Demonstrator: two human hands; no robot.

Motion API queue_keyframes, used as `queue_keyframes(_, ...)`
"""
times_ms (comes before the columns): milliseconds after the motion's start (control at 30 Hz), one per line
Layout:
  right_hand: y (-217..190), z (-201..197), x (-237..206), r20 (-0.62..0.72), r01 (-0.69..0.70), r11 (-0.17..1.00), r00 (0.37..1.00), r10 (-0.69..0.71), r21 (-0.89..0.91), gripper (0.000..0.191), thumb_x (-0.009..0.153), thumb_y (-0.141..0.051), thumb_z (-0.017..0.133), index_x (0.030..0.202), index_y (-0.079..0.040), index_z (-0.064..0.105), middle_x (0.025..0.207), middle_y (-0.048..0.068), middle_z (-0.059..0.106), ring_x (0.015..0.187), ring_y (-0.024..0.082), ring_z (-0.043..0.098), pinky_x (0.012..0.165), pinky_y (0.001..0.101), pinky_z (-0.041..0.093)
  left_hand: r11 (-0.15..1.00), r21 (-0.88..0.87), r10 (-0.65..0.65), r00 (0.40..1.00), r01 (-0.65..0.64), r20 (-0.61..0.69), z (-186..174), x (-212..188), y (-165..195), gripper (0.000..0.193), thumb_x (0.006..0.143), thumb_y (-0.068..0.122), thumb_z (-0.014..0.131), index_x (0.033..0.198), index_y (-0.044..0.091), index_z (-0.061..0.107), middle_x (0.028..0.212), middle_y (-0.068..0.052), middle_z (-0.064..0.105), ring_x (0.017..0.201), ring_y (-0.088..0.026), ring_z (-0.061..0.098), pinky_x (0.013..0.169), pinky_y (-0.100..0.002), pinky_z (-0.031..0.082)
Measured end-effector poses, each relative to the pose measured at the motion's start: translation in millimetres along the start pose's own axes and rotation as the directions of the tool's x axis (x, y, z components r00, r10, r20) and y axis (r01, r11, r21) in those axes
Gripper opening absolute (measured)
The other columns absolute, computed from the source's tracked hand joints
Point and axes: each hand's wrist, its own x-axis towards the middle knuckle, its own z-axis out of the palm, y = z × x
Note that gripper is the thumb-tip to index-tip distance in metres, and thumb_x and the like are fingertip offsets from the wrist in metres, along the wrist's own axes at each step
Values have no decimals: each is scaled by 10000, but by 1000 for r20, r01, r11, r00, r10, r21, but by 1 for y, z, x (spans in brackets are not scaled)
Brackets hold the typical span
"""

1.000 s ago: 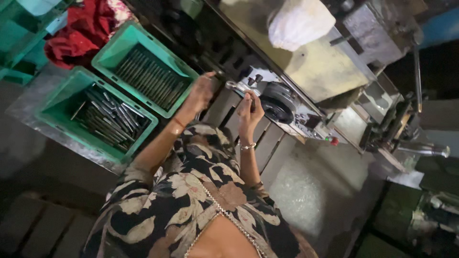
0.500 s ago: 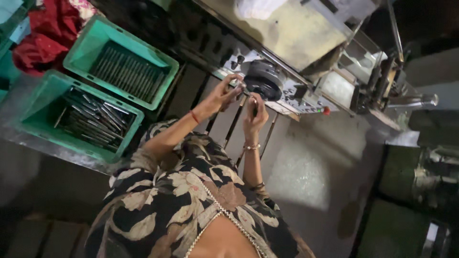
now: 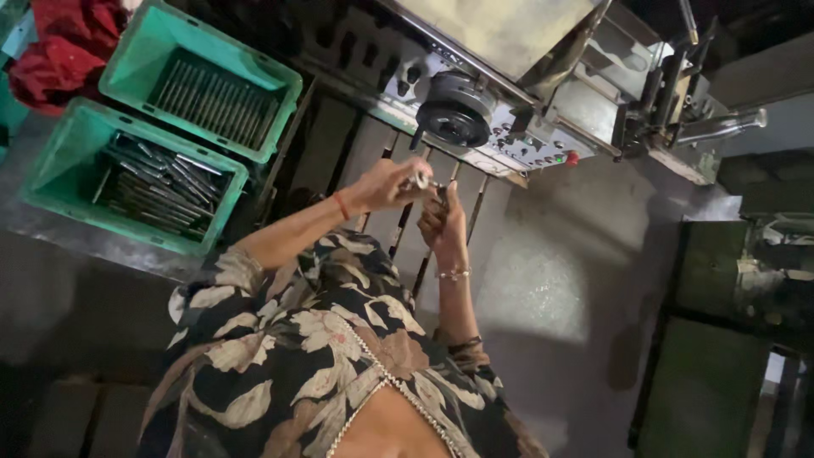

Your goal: The person repeatedly picks metal rods from a green crate, presses each rod against a rotating grinding wheel, and returns the rod to the crate. The cycle of pick, grind, and return is performed continuously throughout the clip.

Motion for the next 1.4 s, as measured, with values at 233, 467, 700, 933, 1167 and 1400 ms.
queue_keyframes(233,-6,-3,6,344,506,164,755,-558,-847,344,1115,-395,496,921,-112,528,696,-17,491,562,141,469,497,305,381,459,-577,-687,681,676,253,-13,30,15,262,908,310,793,1017,118,652,675,25,526,489,-66,407,414,-260,278)
queue_keyframes(467,-52,20,45,855,608,-603,325,-404,-516,317,1081,-278,605,870,-61,511,705,109,517,598,326,548,552,441,426,314,-552,-814,518,773,263,-33,62,33,243,888,304,772,1006,138,640,658,20,568,464,-75,380,391,-265,285)
queue_keyframes(700,-95,44,98,904,666,-612,305,-300,-428,377,1057,-350,567,816,-62,542,675,105,491,574,333,529,542,454,409,693,-546,-616,780,471,-109,-47,89,15,299,917,263,812,1007,45,629,792,2,630,713,-33,560,585,-202,459)
queue_keyframes(933,-91,63,144,825,583,-585,386,-411,-564,417,1110,-394,508,846,-85,601,711,113,555,612,329,582,571,445,425,715,-524,-607,783,463,-138,-75,117,-15,277,914,239,804,1009,48,627,796,10,658,715,-31,589,593,-204,477)
queue_keyframes(1167,-101,109,156,737,622,-412,462,-494,-666,373,1080,-397,542,1047,-53,682,849,136,664,711,323,668,633,405,515,526,-615,-702,708,587,76,-107,144,-50,216,923,209,783,960,74,619,648,70,494,534,-38,393,451,-210,295)
queue_keyframes(1400,-133,142,173,683,584,-355,624,-380,-730,167,1016,-202,700,949,-50,685,780,138,655,682,325,659,618,399,503,548,-674,-570,811,495,132,-132,172,-95,141,1002,162,790,1019,78,678,792,75,587,680,-5,482,573,-211,362)
